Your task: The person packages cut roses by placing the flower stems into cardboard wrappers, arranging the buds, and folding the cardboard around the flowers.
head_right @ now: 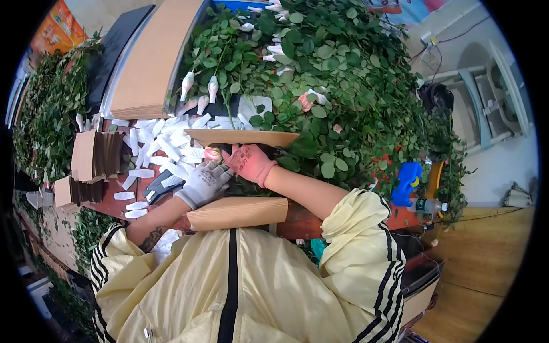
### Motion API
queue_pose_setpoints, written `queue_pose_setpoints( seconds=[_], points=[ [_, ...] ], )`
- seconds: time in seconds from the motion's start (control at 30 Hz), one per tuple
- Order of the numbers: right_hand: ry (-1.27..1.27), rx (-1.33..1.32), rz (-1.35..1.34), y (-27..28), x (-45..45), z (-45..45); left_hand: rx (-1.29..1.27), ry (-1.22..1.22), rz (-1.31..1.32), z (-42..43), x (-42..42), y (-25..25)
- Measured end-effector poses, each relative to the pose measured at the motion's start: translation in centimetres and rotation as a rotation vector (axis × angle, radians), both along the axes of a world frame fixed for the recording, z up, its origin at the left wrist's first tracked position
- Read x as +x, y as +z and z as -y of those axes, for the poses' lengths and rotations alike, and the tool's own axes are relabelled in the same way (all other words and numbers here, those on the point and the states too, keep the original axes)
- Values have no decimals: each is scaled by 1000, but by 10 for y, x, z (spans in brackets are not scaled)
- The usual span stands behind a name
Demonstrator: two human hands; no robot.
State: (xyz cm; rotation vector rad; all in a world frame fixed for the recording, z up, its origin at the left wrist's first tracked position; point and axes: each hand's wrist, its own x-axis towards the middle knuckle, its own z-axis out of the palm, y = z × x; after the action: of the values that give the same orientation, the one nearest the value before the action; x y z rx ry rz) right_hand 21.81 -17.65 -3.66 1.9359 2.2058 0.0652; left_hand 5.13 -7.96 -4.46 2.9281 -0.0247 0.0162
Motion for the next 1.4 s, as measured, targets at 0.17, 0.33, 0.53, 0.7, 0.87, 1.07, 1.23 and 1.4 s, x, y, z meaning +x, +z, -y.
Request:
queue_pose_setpoints(
  seconds=[0.17, 0.33, 0.53, 0.7, 0.87, 1.07, 1.23, 1.4],
  points=[
    [23, 141, 12, -7, 8, 10, -38, 20, -26, 1, 0, 2],
    [-39, 178, -43, 30, 19, 33, -134, 58, 50, -6, 5, -4],
    [-152, 213, -239, 43, 22, 33, -126, 145, 142, -9, 25, 3],
    [-149, 222, -293, 52, 21, 35, -49, 167, 35, 6, 11, 21],
    [-116, 274, -220, 51, 22, 37, -150, 226, -27, 3, 11, 21],
    [-130, 259, -175, 40, 22, 41, 9, 106, -253, 11, 21, 4],
    [-105, 145, -130, 34, 25, 33, -19, 151, -113, 11, 4, 11],
    [-50, 59, -25, 20, 10, 13, -45, 141, -181, 14, 1, 11]
  ],
)
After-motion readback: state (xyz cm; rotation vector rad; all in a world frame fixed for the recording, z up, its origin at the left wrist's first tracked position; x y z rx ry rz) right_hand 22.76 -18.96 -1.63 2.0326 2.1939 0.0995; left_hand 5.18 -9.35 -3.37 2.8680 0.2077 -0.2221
